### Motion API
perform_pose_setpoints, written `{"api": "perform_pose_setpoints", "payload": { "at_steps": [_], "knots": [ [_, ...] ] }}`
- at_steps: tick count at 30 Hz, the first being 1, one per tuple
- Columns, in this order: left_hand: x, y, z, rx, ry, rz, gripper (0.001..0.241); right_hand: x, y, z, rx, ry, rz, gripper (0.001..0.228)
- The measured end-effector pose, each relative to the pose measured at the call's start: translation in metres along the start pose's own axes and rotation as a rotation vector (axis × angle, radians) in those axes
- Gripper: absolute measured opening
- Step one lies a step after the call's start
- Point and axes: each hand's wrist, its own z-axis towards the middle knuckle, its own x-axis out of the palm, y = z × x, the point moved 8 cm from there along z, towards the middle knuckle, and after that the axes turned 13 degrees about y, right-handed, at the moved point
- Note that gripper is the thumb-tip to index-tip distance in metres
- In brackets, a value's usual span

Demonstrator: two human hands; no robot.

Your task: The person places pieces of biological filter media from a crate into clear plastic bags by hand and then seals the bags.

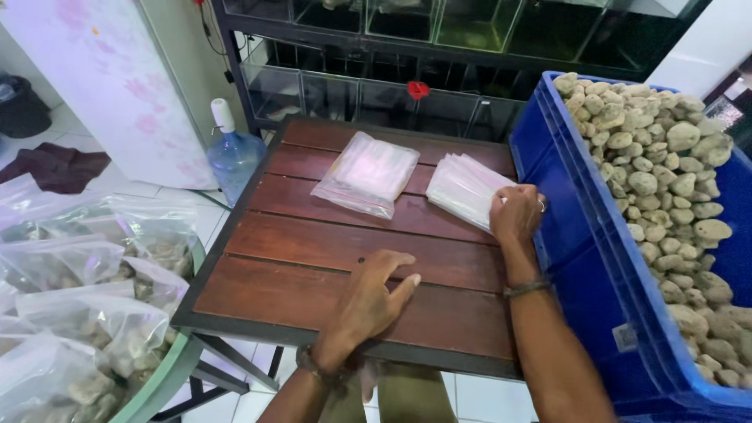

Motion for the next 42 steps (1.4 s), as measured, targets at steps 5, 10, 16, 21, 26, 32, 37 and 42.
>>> {"api": "perform_pose_setpoints", "payload": {
  "at_steps": [5,10,16,21,26,32,37,42],
  "knots": [
    [0.02,0.034,0.047,-0.336,0.081,-0.315,0.045,-0.027,0.023,-0.042,-0.129,0.044,0.499,0.011],
    [0.071,0.1,0.084,-0.594,-0.041,-0.938,0.072,-0.033,0.037,-0.087,0.138,0.32,0.795,0.052],
    [0.087,0.089,0.078,-0.567,0.024,-0.972,0.072,0.051,0.003,-0.082,-0.103,0.478,0.599,0.019],
    [0.053,0.034,0.072,-0.38,-0.058,-0.869,0.054,-0.091,0.065,-0.122,-0.107,0.375,0.797,0.006],
    [0.005,-0.04,0.073,-0.087,-0.268,-0.771,0.025,-0.181,0.087,-0.136,-0.118,0.258,0.932,0.02],
    [0.036,-0.042,0.09,-0.05,-0.081,-0.616,0.029,-0.165,0.078,-0.163,-0.17,0.234,0.967,0.005],
    [0.061,-0.033,0.108,-0.144,0.062,-0.591,0.025,-0.145,0.059,-0.164,-0.093,0.181,0.919,0.005],
    [0.083,-0.019,0.125,-0.215,0.149,-0.789,0.02,-0.106,0.03,-0.155,-0.014,0.195,1.127,0.011]
  ]
}}
